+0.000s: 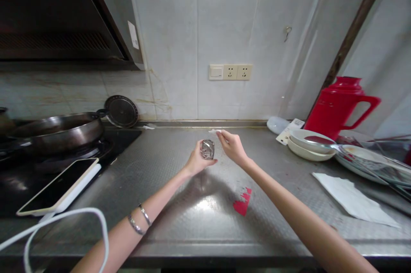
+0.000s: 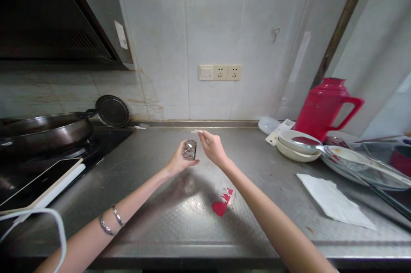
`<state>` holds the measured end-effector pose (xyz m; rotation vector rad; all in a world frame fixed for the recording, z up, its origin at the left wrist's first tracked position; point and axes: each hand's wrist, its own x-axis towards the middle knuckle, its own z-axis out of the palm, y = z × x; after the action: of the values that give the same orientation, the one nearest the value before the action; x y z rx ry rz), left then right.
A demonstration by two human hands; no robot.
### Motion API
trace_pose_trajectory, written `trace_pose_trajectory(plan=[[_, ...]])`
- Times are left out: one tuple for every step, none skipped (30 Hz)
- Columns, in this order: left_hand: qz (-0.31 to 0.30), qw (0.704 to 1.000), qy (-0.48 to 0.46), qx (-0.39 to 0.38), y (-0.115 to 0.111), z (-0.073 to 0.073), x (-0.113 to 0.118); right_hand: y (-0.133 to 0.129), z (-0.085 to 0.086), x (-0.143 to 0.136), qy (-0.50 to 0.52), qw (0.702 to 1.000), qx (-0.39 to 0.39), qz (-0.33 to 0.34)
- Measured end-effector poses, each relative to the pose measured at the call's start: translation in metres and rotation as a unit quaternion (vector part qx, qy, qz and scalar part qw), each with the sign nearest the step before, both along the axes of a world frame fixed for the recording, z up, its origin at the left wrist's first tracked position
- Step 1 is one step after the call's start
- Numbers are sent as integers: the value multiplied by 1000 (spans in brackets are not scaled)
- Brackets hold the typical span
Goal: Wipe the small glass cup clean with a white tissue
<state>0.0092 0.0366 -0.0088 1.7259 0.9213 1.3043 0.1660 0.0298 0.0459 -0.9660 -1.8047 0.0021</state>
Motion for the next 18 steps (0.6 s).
trace_pose_trajectory(plan=[[-3, 1000, -5, 4, -1, 1, 1, 2, -1, -1, -17, 1000, -10, 8], [-6, 1000, -11, 10, -2, 2, 3, 3, -2, -1, -35, 999, -21, 20], [-8, 1000, -17, 18, -3, 3, 4, 2, -4, -2, -52, 998, -32, 34], [-8, 999, -22, 23, -3, 4, 5, 0, -6, -3, -63, 996, -38, 49], [-8, 999, -26, 24, -3, 4, 7, -4, -7, -4, -68, 995, -38, 63], [-9, 999, -27, 21, -2, 5, 8, -8, -9, -5, -72, 994, -30, 76], [-6, 1000, -27, 15, -1, 5, 8, -13, -9, -5, -77, 993, -18, 89], [-1, 1000, -25, 8, 0, 5, 9, -18, -8, -5, -87, 991, -6, 102], [4, 1000, -25, 2, 1, 5, 9, -22, -7, -5, -100, 988, 4, 114], [11, 1000, -25, -2, 2, 5, 9, -24, -4, -4, -113, 986, 8, 124], [18, 1000, -25, -4, 2, 5, 9, -25, -1, -2, -122, 984, 3, 127], [24, 999, -24, -7, 2, 5, 9, -24, 4, -1, -123, 985, -6, 122], [29, 999, -22, -11, 1, 5, 8, -21, 8, 1, -113, 988, -15, 107], [31, 999, -20, -13, -1, 5, 7, -16, 13, 3, -94, 992, -21, 84], [31, 999, -20, -15, -2, 5, 6, -11, 17, 4, -69, 996, -20, 56], [29, 999, -21, -15, -4, 6, 5, -6, 21, 5, -45, 998, -13, 32], [25, 999, -24, -16, -5, 7, 5, -1, 23, 6, -31, 999, -7, 16], [21, 999, -30, -15, -7, 8, 5, 2, 23, 5, -31, 999, -5, 11]])
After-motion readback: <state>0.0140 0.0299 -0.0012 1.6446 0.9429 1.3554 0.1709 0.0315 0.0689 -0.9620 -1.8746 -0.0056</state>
